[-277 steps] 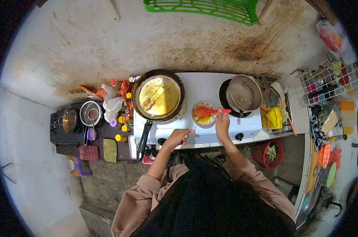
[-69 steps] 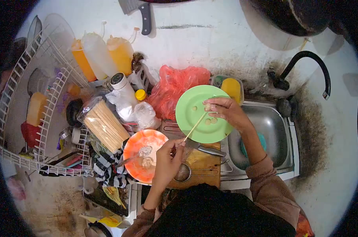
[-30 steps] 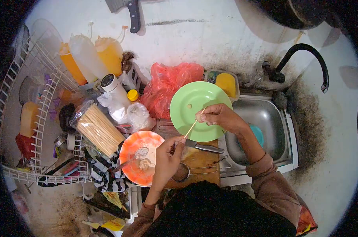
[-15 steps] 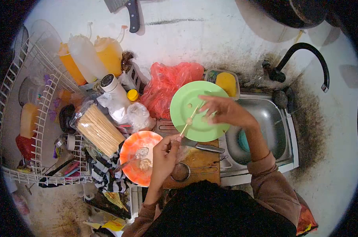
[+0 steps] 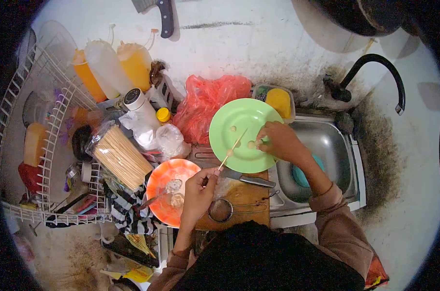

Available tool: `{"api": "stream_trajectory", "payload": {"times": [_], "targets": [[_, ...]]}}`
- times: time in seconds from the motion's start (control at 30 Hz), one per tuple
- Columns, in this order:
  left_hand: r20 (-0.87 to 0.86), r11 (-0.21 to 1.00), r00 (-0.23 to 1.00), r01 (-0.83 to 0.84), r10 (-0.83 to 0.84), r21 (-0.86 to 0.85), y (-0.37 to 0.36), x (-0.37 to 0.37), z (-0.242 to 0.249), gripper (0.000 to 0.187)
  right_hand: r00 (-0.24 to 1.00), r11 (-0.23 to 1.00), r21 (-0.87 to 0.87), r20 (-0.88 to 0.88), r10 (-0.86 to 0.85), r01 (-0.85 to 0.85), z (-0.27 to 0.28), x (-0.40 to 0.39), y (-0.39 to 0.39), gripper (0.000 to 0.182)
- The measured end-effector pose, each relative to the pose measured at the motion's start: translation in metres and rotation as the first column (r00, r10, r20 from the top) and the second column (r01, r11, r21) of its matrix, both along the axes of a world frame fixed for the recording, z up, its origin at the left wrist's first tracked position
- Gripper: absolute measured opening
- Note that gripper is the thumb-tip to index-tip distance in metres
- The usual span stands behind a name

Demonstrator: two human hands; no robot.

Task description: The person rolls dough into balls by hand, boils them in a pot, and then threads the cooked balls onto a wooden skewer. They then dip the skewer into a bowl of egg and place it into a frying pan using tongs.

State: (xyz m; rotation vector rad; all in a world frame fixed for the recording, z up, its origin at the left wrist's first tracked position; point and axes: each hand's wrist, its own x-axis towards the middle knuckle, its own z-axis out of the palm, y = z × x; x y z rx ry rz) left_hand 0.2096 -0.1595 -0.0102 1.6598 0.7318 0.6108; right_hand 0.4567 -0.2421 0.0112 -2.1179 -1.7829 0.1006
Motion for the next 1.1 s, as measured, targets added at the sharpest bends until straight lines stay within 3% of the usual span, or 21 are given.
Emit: {"api": "stream_trajectory", "payload": {"times": [0.13, 0.23, 0.27, 0.33, 0.43, 0.63, 0.93, 1.1], "targets": [[-0.010, 1.000, 1.000, -0.005, 0.004, -0.007, -0.002, 0.001, 0.003, 0.020, 0.997, 0.996, 0.061, -0.034, -0.065, 0.067, -0.007, 0.004, 0.002, 0.023], [-0.030, 1.000, 0.999, 0.019, -0.019, -0.021, -0.002, 0.002, 0.001, 0.020, 0.981, 0.987, 0.115, -0.167, -0.097, 0.117, -0.002, 0.002, 0.003, 0.022], [-0.019, 0.999, 1.000, 0.024, -0.024, -0.022, -0.002, 0.003, -0.001, 0.020, 0.948, 0.986, 0.109, -0.305, -0.087, 0.126, 0.005, 0.000, 0.002, 0.022], [0.005, 0.999, 0.999, 0.033, -0.033, -0.023, -0.003, 0.005, -0.004, 0.020, 0.826, 0.986, 0.093, -0.560, -0.065, 0.140, 0.020, -0.004, 0.001, 0.022], [-0.021, 0.995, 0.999, 0.038, -0.040, -0.091, -0.006, 0.007, 0.006, 0.020, 0.380, 0.953, 0.270, -0.903, 0.202, 0.136, 0.001, -0.002, 0.007, 0.026], [0.006, 0.996, 0.999, 0.040, -0.039, -0.085, -0.006, 0.009, 0.006, 0.020, 0.385, 0.989, 0.095, -0.922, 0.043, 0.116, 0.012, -0.011, 0.006, 0.029], [0.037, 0.997, 0.999, 0.019, -0.016, -0.072, -0.005, 0.009, 0.006, 0.020, 0.202, 0.984, 0.148, -0.971, 0.125, 0.101, 0.001, -0.022, 0.012, 0.027], [0.048, 0.999, 0.999, 0.018, -0.016, -0.045, -0.005, 0.008, 0.004, 0.020, 0.234, 0.987, 0.128, -0.967, 0.102, 0.100, -0.002, -0.024, 0.011, 0.026]]}}
